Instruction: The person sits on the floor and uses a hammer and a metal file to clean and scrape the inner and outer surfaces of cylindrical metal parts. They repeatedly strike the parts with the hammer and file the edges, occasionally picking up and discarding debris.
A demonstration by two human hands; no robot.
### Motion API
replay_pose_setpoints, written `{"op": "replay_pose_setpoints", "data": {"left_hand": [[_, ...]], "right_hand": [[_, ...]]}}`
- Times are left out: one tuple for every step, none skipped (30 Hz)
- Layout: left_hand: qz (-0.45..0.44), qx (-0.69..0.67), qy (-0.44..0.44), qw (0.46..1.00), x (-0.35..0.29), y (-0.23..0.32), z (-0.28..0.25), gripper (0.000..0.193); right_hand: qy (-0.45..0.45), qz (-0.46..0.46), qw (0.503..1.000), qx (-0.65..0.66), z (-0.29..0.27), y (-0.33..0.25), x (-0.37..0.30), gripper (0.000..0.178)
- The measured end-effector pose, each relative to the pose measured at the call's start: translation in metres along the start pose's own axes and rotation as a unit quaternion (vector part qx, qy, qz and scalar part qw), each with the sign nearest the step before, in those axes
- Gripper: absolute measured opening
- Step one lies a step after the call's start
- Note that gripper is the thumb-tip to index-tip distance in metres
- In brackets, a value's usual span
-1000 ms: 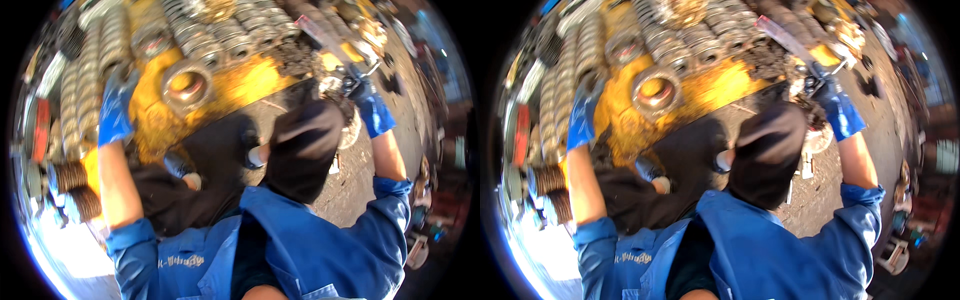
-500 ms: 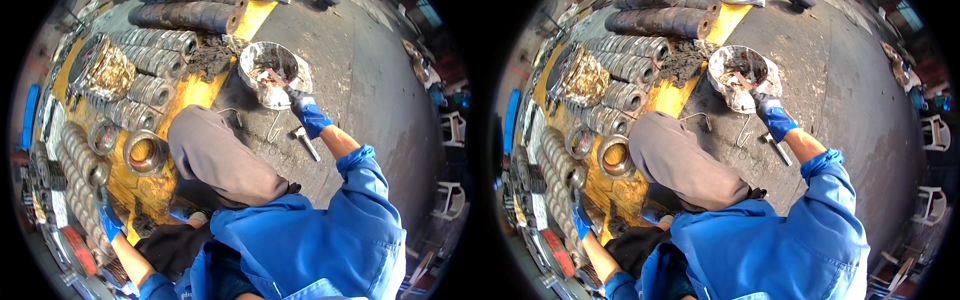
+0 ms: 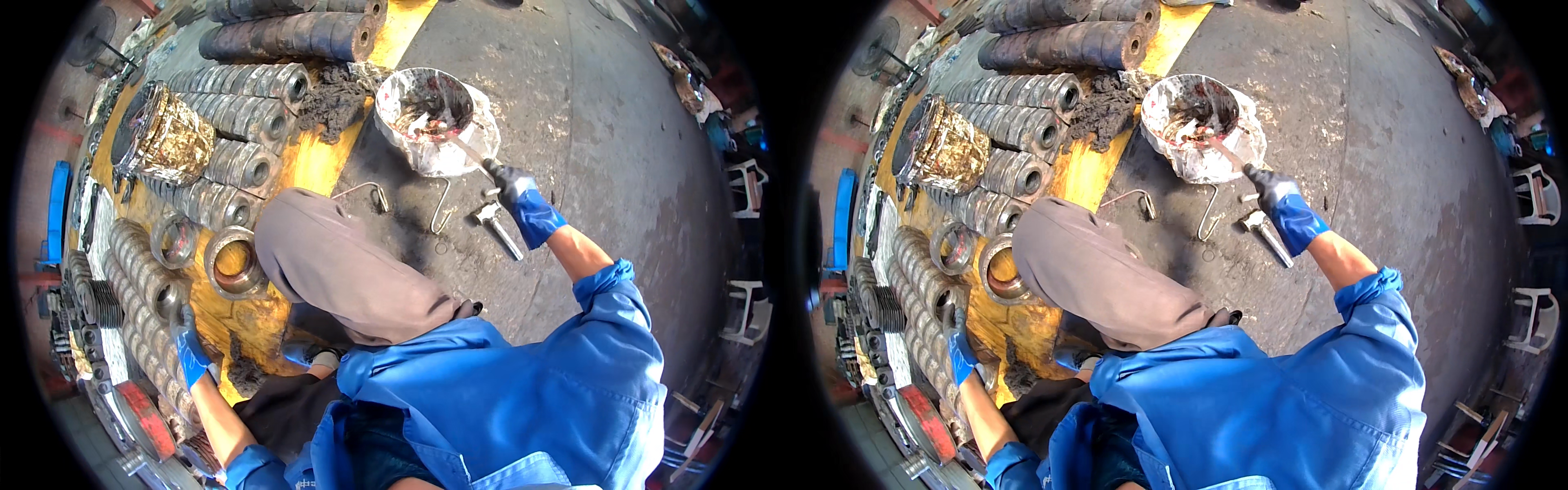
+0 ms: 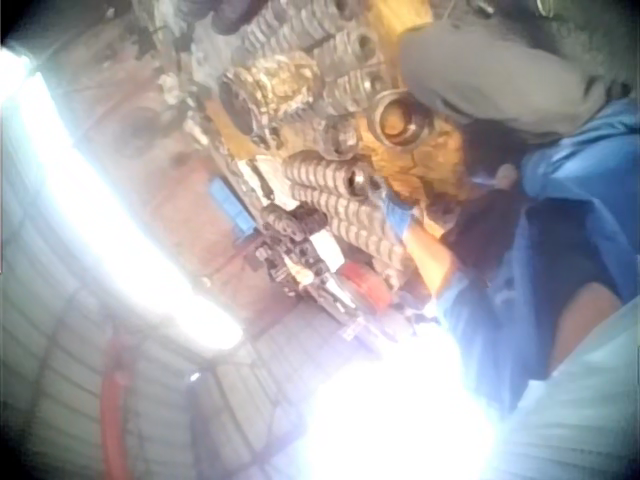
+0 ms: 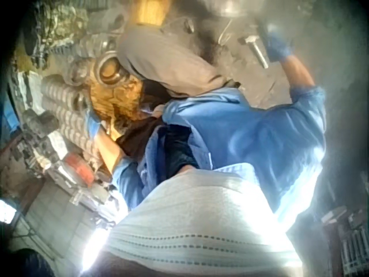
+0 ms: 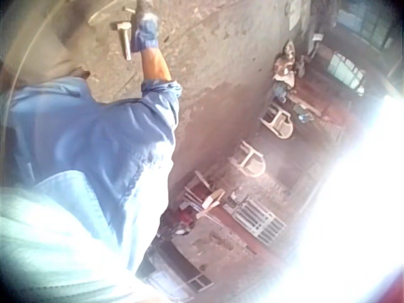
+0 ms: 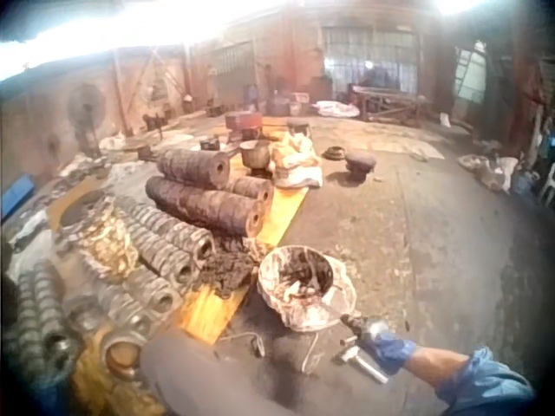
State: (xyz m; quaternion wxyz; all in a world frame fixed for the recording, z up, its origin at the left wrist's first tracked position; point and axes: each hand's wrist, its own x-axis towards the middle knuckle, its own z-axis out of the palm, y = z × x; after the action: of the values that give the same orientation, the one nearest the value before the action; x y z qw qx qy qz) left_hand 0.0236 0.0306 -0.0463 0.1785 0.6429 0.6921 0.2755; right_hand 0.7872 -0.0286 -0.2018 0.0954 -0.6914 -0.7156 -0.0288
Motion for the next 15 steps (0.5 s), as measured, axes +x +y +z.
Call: {"op": "replay_pose_setpoints", "data": {"left_hand": [[0.013, -0.022, -0.026, 0.999, 0.022, -0.004, 0.026, 0.047], [0.018, -0.033, -0.041, 0.998, 0.03, -0.009, 0.038, 0.047], [0.024, -0.013, -0.036, 0.999, 0.032, -0.041, 0.039, 0.046], [0.04, 0.002, -0.038, 0.998, 0.042, -0.068, 0.049, 0.044], [0.052, 0.024, -0.033, 0.998, 0.043, -0.081, 0.045, 0.043], [-0.052, -0.061, -0.025, 0.996, 0.029, -0.057, 0.057, 0.045], [-0.148, -0.152, -0.029, 0.977, 0.012, 0.004, 0.084, 0.047], [-0.243, -0.232, -0.022, 0.942, -0.003, 0.039, 0.088, 0.049], [-0.257, -0.232, -0.046, 0.937, 0.0, 0.02, 0.09, 0.052], [-0.265, -0.238, -0.057, 0.933, 0.0, 0.002, 0.092, 0.053], [-0.272, -0.245, -0.072, 0.928, 0.0, -0.01, 0.098, 0.055], [-0.279, -0.252, -0.088, 0.922, 0.0, -0.022, 0.103, 0.057], [-0.278, -0.248, -0.071, 0.925, -0.008, -0.024, 0.109, 0.057], [-0.303, -0.253, -0.071, 0.916, -0.012, -0.032, 0.114, 0.057], [-0.326, -0.263, -0.074, 0.905, -0.013, -0.043, 0.124, 0.058]], "right_hand": [[0.058, 0.067, 0.977, 0.196, 0.049, 0.049, -0.013, 0.032], [-0.037, 0.155, 0.922, 0.353, 0.062, 0.062, -0.01, 0.032], [-0.112, 0.268, 0.807, 0.514, 0.076, 0.065, 0.005, 0.033], [-0.149, 0.391, 0.688, 0.593, 0.086, 0.075, 0.012, 0.034], [-0.059, 0.395, 0.579, 0.711, 0.081, 0.053, 0.019, 0.031], [0.035, 0.393, 0.457, 0.797, 0.064, 0.032, 0.025, 0.028], [0.052, 0.465, 0.348, 0.813, 0.064, 0.045, 0.018, 0.023], [0.094, 0.514, 0.278, 0.806, 0.069, 0.046, 0.015, 0.021], [0.094, 0.507, 0.273, 0.812, 0.074, 0.047, 0.009, 0.018], [0.096, 0.501, 0.268, 0.818, 0.077, 0.049, -0.001, 0.016], [0.096, 0.531, 0.267, 0.799, 0.077, 0.053, -0.01, 0.015], [0.097, 0.525, 0.256, 0.806, 0.074, 0.059, -0.022, 0.018], [0.087, 0.53, 0.256, 0.803, 0.069, 0.06, -0.031, 0.019], [0.077, 0.536, 0.256, 0.801, 0.065, 0.061, -0.037, 0.02], [0.101, 0.583, 0.244, 0.768, 0.062, 0.069, -0.044, 0.02]]}}
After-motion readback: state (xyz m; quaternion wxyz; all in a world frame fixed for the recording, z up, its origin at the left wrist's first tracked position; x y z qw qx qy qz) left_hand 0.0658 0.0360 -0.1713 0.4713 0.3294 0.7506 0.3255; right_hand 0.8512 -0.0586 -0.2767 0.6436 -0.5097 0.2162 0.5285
